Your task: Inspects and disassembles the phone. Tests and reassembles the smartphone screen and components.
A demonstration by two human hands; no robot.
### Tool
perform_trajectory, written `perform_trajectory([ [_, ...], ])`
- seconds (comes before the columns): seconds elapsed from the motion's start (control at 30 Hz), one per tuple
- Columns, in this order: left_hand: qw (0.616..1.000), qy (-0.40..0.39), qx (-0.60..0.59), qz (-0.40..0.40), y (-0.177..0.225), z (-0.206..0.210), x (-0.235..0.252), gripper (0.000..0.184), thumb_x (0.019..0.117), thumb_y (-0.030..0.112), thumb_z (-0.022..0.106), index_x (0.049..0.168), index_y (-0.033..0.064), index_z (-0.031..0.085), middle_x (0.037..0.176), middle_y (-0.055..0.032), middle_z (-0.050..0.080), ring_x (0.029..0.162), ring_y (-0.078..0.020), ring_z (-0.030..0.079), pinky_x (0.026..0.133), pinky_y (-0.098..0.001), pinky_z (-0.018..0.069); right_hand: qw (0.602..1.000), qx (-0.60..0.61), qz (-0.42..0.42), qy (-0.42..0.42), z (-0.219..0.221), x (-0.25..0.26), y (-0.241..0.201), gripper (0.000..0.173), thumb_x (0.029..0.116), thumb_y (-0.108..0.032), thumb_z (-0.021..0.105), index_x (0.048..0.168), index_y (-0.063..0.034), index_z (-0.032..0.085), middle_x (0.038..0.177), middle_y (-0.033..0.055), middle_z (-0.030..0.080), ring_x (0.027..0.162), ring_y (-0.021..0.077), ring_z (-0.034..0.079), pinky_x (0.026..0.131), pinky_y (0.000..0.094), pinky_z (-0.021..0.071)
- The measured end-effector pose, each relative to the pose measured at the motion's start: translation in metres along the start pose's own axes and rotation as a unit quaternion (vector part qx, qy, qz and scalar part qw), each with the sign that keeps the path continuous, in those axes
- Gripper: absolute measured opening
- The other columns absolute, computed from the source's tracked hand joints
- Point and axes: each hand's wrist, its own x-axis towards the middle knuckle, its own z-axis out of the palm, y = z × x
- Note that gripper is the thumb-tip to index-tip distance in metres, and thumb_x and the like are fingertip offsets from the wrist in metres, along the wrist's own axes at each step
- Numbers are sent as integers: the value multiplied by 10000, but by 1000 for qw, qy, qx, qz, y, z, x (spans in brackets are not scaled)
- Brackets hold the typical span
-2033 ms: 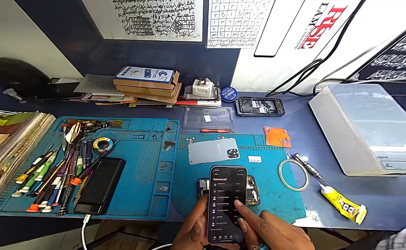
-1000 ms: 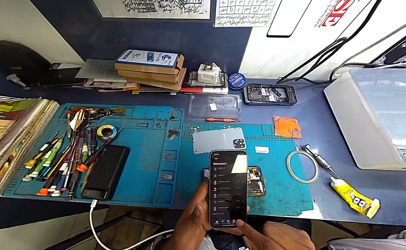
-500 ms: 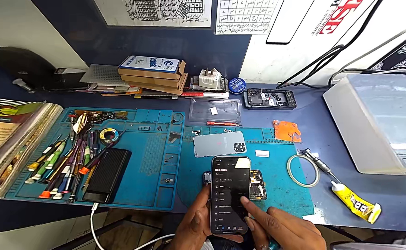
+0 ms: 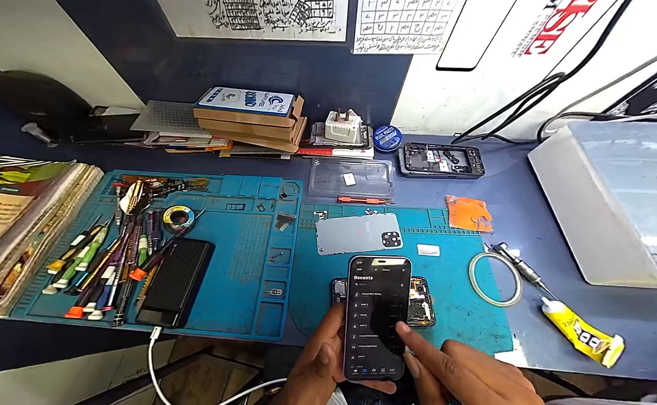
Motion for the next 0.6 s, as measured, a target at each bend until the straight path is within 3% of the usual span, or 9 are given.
perform_trajectory([
  [0.13,1000,12,-6,9,0,-2,4,726,1038,505,476,1549,68,201,1496,-202,469,1342,-377,524,1052,-567,497,999,27,11,-32,10,-19,-8,284,1007,-261,587,1117,-98,792,595,30,553,514,147,495,480,286,388],
  [0.33,1000,16,0,11,-1,-1,7,791,1031,518,481,1560,30,155,1515,-262,420,1374,-419,478,1120,-577,424,998,32,19,-48,22,-29,-18,272,998,-224,585,1100,-84,796,610,28,578,527,153,519,481,297,398],
  [0.6,999,23,25,11,-1,3,7,809,1017,545,487,1548,31,157,1492,-200,473,1360,-331,512,1118,-519,442,999,4,2,-46,26,-23,-21,281,1001,-228,581,1133,-92,789,619,25,573,533,155,518,488,291,398],
])
